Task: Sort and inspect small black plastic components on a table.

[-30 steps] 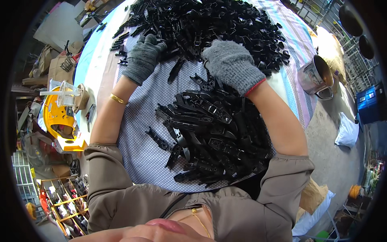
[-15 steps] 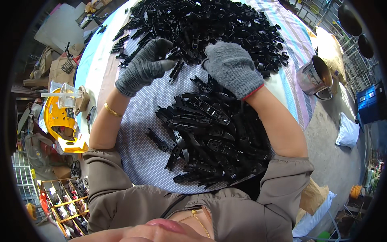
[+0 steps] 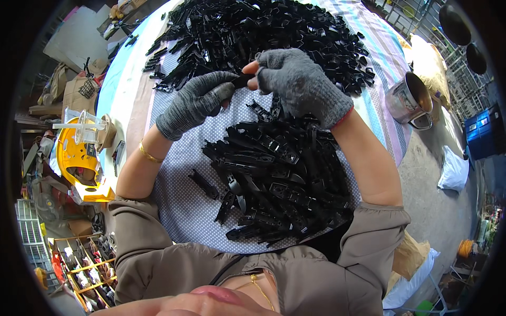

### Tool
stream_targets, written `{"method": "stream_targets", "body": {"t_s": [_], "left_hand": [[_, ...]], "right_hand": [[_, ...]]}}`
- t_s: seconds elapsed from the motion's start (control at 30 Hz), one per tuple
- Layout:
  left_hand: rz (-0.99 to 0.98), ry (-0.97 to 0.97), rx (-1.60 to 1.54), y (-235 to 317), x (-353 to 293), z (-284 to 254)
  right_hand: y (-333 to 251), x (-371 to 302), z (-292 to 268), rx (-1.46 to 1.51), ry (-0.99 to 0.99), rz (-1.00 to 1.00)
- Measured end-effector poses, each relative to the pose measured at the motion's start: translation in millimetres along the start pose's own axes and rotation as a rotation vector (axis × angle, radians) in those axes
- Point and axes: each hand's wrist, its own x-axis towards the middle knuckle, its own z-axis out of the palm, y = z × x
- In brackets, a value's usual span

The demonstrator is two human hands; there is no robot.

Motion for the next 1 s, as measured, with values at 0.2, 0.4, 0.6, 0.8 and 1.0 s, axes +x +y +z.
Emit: {"method": "stream_targets", "body": {"t_s": [0.2, 0.4, 0.6, 0.8, 1.0], "left_hand": [[0.021, -0.042, -0.108, 5.0, -0.9, -4.2], [0.005, -0.018, -0.093, 0.7, 0.4, -4.0], [0.046, 0.041, 0.039, -2.0, 2.0, 0.0], [0.037, 0.075, 0.113, -17.0, 4.3, 2.6], [0.316, -0.011, 0.123, 0.7, -4.3, 27.4]], "right_hand": [[3.0, -1.3, 0.1, 0.168, 0.044, 0.062], [-1.3, -2.1, 0.1, 0.117, 0.102, 0.07], [-6.4, -6.8, 7.2, 0.074, 0.15, 0.005], [-10.6, -8.5, 11.7, -0.104, 0.112, -0.028], [-19.4, -9.4, 24.9, 0.136, 0.079, -0.073]]}}
